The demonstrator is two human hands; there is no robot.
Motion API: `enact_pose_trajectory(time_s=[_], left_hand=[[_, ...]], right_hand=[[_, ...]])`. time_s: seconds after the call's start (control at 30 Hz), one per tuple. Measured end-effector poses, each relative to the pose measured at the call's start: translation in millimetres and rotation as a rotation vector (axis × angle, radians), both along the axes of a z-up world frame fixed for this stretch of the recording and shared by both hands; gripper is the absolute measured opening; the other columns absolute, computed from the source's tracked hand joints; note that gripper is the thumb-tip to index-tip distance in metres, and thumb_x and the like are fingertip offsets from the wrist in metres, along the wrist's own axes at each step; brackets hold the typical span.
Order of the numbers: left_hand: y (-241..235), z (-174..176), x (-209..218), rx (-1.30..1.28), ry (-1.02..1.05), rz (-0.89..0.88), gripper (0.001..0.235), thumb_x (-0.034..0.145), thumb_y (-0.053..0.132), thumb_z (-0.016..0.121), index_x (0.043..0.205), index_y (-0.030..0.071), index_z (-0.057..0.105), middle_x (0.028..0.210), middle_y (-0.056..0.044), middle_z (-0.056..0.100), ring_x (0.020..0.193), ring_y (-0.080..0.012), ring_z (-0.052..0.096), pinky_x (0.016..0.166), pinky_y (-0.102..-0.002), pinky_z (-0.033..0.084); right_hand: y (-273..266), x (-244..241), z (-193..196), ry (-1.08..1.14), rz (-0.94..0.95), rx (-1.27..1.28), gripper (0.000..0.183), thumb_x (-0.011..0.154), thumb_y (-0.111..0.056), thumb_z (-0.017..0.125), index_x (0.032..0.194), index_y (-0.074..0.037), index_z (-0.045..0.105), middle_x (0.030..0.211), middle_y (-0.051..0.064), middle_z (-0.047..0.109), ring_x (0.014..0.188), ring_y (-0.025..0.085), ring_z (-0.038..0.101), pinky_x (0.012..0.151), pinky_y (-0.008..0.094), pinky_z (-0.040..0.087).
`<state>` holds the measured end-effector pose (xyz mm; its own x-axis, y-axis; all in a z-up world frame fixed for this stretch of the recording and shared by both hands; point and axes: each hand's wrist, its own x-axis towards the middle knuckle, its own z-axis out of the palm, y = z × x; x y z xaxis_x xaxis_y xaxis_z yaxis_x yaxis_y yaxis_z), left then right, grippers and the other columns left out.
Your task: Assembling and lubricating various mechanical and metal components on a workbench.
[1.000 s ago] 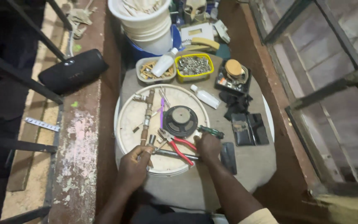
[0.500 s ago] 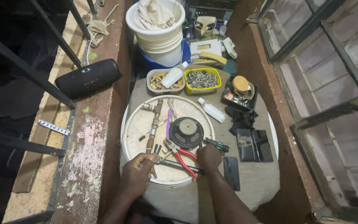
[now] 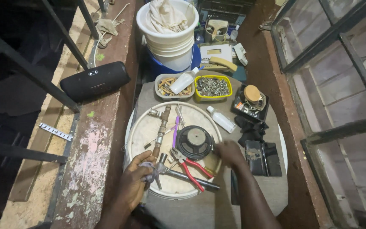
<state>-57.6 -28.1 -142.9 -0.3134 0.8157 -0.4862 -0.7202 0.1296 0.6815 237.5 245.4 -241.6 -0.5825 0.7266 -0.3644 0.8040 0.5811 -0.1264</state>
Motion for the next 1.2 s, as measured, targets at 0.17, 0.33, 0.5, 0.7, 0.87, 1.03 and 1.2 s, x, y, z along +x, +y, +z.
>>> enact_pose_trajectory(time_s=[0.17, 0.33, 0.5, 0.7, 0.87, 1.03, 1.2], left_hand=[[8, 15, 0, 0.005, 0.001, 0.025, 0.064, 0.072, -0.011, 0.051, 0.136, -0.003, 0.052, 0.118, -0.012, 0.062, 0.108, -0.0204, 0.063, 0.088, -0.030, 0.052], [-5, 13, 2, -0.066, 0.018, 0.032, 0.062, 0.074, -0.010, 0.049, 0.136, -0.006, 0.054, 0.118, -0.017, 0.065, 0.109, -0.0253, 0.064, 0.089, -0.033, 0.052], [-24, -14, -1, -0.154, -0.023, 0.068, 0.057, 0.079, -0.007, 0.046, 0.135, -0.006, 0.055, 0.117, -0.021, 0.067, 0.108, -0.0266, 0.067, 0.088, -0.035, 0.055], [-14, -23, 3, 0.096, 0.494, -0.061, 0.045, 0.100, 0.019, 0.047, 0.137, -0.005, 0.056, 0.127, -0.022, 0.063, 0.112, -0.0242, 0.067, 0.091, -0.031, 0.056], [17, 24, 1, 0.151, 1.471, -0.057, 0.037, 0.111, 0.018, 0.045, 0.144, 0.004, 0.055, 0.149, -0.019, 0.058, 0.134, -0.0252, 0.060, 0.109, -0.033, 0.050], [58, 49, 23, 0.442, -0.125, 0.133, 0.086, 0.099, 0.059, 0.038, 0.161, 0.001, 0.026, 0.168, -0.017, 0.032, 0.145, -0.0281, 0.039, 0.119, -0.040, 0.029], [63, 64, 44, 0.514, -0.406, -0.084, 0.118, 0.083, 0.089, 0.026, 0.167, 0.007, 0.016, 0.170, -0.012, 0.024, 0.156, -0.0219, 0.025, 0.122, -0.037, 0.019]], right_hand=[[62, -103, 25, 0.914, -0.668, -0.538, 0.023, 0.089, -0.020, 0.065, 0.098, -0.002, 0.078, 0.083, 0.011, 0.073, 0.068, 0.020, 0.065, 0.063, 0.036, 0.052], [124, -171, -20, 1.179, -0.814, -0.709, 0.013, 0.089, -0.013, 0.068, 0.094, -0.002, 0.072, 0.082, 0.007, 0.069, 0.064, 0.017, 0.063, 0.052, 0.030, 0.048], [148, -213, -44, 1.324, -0.947, -0.739, 0.009, 0.090, -0.010, 0.069, 0.089, 0.000, 0.067, 0.079, 0.009, 0.069, 0.063, 0.019, 0.063, 0.050, 0.033, 0.054], [78, -203, 17, 1.162, -0.826, -0.187, 0.018, 0.094, -0.017, 0.065, 0.091, -0.001, 0.070, 0.081, 0.011, 0.072, 0.070, 0.019, 0.066, 0.064, 0.037, 0.054], [-107, -176, 135, 0.937, -0.214, -0.414, 0.035, 0.089, -0.023, 0.067, 0.120, -0.006, 0.071, 0.108, 0.012, 0.073, 0.094, 0.021, 0.069, 0.082, 0.036, 0.055], [-160, -165, 134, 1.025, -0.127, -0.027, 0.031, 0.090, -0.025, 0.071, 0.113, -0.005, 0.065, 0.106, 0.019, 0.067, 0.093, 0.032, 0.067, 0.078, 0.043, 0.054], [-176, -150, 144, 0.887, -0.063, 0.494, 0.022, 0.087, -0.024, 0.069, 0.103, -0.009, 0.064, 0.103, 0.025, 0.065, 0.091, 0.040, 0.065, 0.071, 0.049, 0.050]])
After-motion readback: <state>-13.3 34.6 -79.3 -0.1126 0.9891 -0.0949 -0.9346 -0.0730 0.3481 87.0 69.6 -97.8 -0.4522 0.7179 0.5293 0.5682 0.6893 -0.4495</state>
